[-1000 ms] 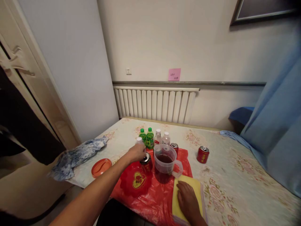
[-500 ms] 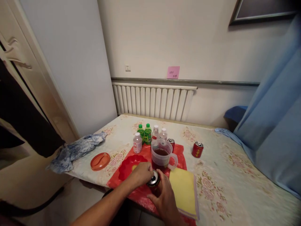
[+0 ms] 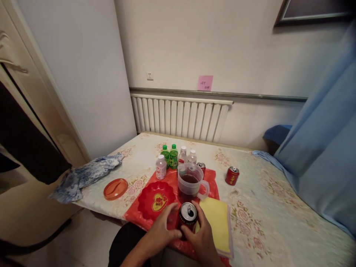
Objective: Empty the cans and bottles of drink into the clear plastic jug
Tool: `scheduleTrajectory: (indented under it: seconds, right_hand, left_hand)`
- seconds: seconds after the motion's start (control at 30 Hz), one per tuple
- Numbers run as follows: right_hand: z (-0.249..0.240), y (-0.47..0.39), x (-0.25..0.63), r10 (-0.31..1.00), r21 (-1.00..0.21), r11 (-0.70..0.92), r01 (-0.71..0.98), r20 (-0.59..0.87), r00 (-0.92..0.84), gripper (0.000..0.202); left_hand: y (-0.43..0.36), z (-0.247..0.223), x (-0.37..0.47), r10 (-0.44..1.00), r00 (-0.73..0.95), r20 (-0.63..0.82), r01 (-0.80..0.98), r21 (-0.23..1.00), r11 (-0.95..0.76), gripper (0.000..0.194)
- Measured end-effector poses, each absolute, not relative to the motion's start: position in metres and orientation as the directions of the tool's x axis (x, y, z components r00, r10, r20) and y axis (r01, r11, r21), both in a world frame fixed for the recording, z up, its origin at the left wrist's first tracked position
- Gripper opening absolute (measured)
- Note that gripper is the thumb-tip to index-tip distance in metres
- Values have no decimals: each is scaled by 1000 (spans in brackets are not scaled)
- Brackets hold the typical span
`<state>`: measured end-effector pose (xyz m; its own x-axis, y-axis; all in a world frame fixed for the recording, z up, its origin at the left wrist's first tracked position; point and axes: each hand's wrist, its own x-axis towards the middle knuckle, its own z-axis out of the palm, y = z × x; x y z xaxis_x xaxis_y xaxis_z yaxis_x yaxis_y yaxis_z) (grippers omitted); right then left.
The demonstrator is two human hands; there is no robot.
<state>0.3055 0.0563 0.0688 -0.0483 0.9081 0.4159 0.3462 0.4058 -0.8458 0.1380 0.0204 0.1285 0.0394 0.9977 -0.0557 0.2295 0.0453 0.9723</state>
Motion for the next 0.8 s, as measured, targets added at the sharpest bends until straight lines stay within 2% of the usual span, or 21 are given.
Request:
scheduleTrajectory:
  seconds: [0.1, 0.17, 0.37, 0.47, 0.57, 0.67, 0.73, 0.8]
  right_hand:
    - [72, 54, 305, 918, -868, 395, 303, 386, -91, 73]
    - [74, 52, 304, 918, -878, 397, 268, 380, -116, 74]
    - [89, 48, 306, 930, -941, 319, 115, 287, -227, 75]
    - [98, 61, 317, 935, -954, 284, 100, 252, -249, 65]
    - [103, 88, 338, 966, -957, 258, 134, 254, -42, 47]
    - [102, 120, 359, 944, -952, 205, 228, 254, 212, 49]
    - [101, 139, 368, 928, -942, 179, 283, 257, 269, 56]
    - [102, 153, 372, 931, -928, 183, 324, 269, 245, 59]
  left_hand:
    - [11, 117, 148, 988, 149, -41, 85, 996, 29, 84]
    - [9, 114, 153, 989, 148, -10, 38, 999, 5, 82]
    - [7, 103, 152, 997, 77, -17, 81, 997, 10, 81]
    - [5, 92, 145, 1000, 0, -25, 114, 993, 25, 85]
    - [3, 82, 136, 995, -92, -36, 119, 992, 47, 86]
    - [2, 75, 127, 982, -186, -37, 137, 989, 63, 85]
    - [3, 73, 120, 967, -253, -30, 161, 984, 72, 85]
    - [6, 72, 113, 948, -317, -7, 191, 979, 71, 85]
